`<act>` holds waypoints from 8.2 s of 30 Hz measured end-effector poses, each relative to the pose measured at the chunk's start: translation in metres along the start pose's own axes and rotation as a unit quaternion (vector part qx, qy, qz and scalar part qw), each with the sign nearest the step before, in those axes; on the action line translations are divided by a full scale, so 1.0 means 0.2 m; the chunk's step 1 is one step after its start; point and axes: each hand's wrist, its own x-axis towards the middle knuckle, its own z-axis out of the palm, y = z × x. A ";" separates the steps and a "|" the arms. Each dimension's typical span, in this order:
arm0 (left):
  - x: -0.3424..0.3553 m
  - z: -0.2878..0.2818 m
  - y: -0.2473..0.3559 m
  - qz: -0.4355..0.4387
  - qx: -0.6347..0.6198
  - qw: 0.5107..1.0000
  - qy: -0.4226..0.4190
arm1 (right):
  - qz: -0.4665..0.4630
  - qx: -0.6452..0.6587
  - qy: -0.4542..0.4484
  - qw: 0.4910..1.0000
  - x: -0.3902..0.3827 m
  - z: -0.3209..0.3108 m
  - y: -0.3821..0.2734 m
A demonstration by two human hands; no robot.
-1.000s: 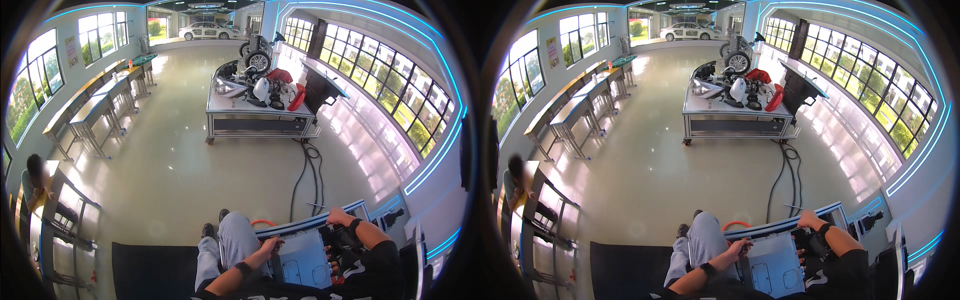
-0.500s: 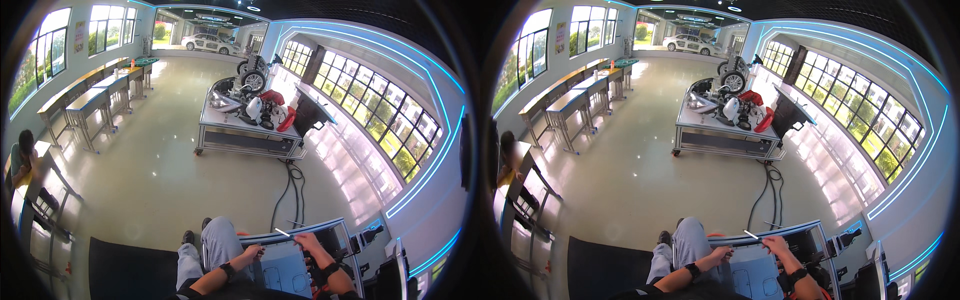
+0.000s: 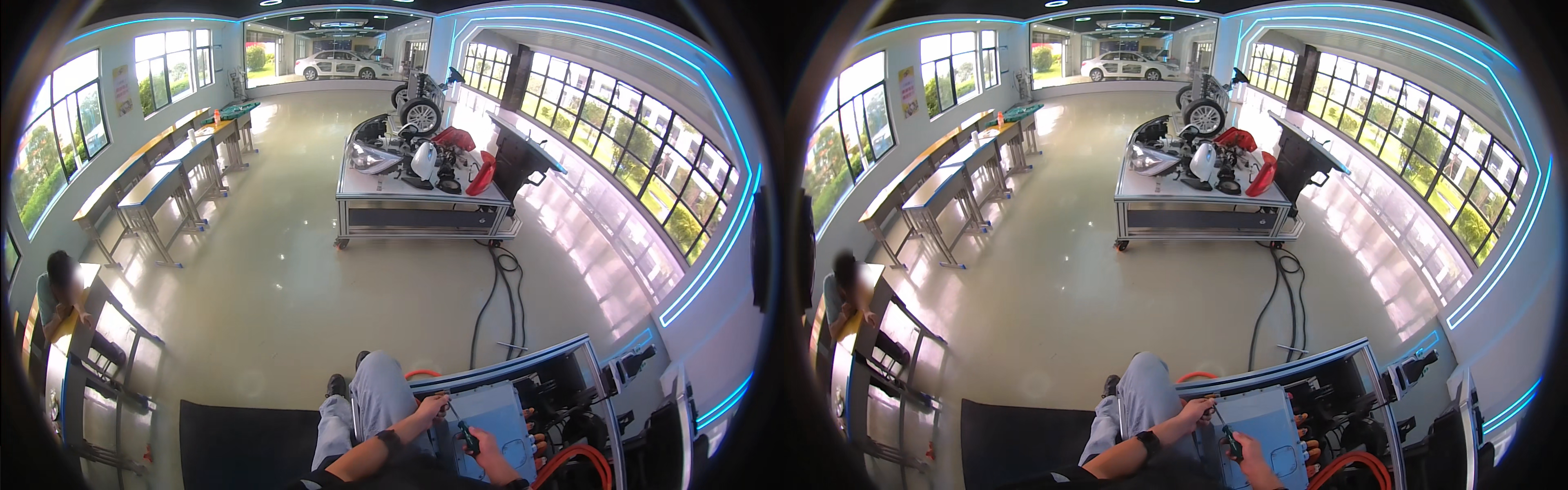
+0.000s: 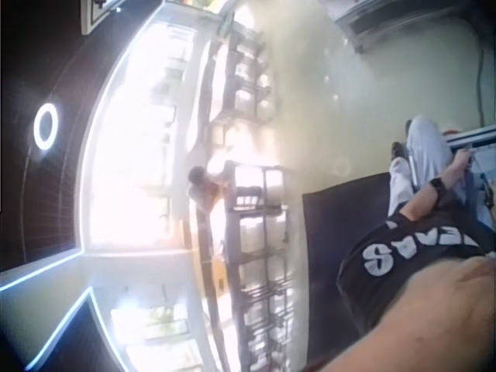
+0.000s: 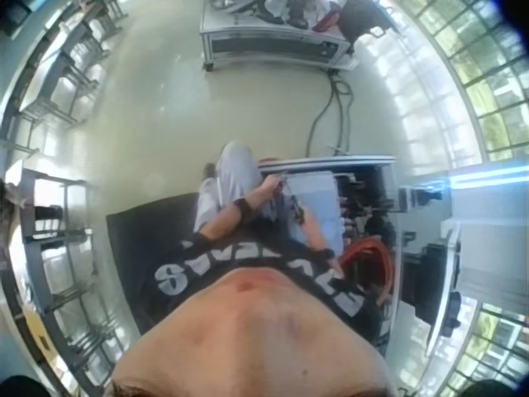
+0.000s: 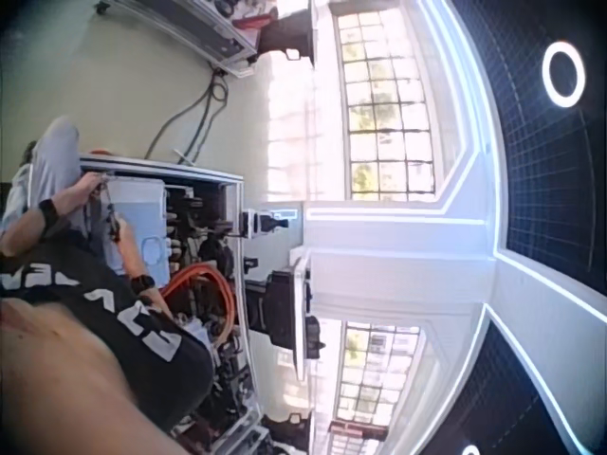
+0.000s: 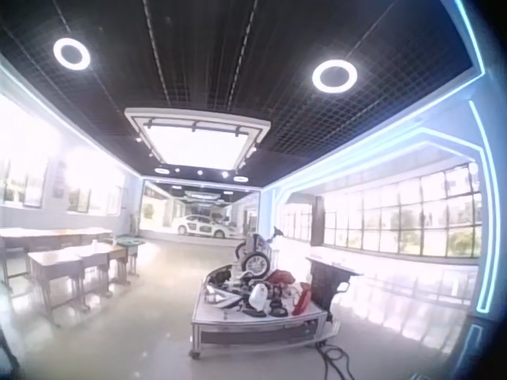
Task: Repairing or inspecting an electric vehicle battery management system or similar high-voltage automotive component.
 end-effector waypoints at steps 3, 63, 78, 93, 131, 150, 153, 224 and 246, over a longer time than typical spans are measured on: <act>-0.04 0.03 0.04 -0.004 -0.017 1.000 -0.021 | -0.039 -0.099 0.011 0.994 -0.03 0.04 -0.02; -0.04 0.03 0.02 0.019 0.067 0.996 -0.054 | -0.136 -0.416 0.053 0.898 -0.17 -0.07 -0.34; -0.09 0.04 0.06 0.011 0.015 0.997 -0.073 | -0.350 -0.651 0.044 0.672 -0.32 0.11 -0.52; -0.07 0.03 0.05 0.042 0.045 0.995 -0.073 | -0.168 -0.484 0.047 0.858 -0.26 0.05 -0.40; -0.07 0.03 0.09 0.074 -0.134 0.987 -0.057 | -0.113 -0.310 0.029 0.944 -0.28 0.18 -0.36; -0.12 0.04 0.11 0.066 -0.142 0.983 -0.095 | -0.037 -0.155 0.015 0.987 -0.28 0.15 -0.35; -0.11 0.05 0.12 0.058 -0.154 0.982 -0.088 | -0.135 -0.268 0.032 0.953 -0.23 0.13 -0.28; -0.10 0.05 0.15 0.017 -0.057 0.998 -0.010 | -0.152 -0.858 0.154 0.466 0.17 0.03 -1.07; -0.08 0.02 0.10 0.002 -0.067 0.996 -0.059 | -0.250 -0.842 0.161 0.451 0.22 0.10 -1.15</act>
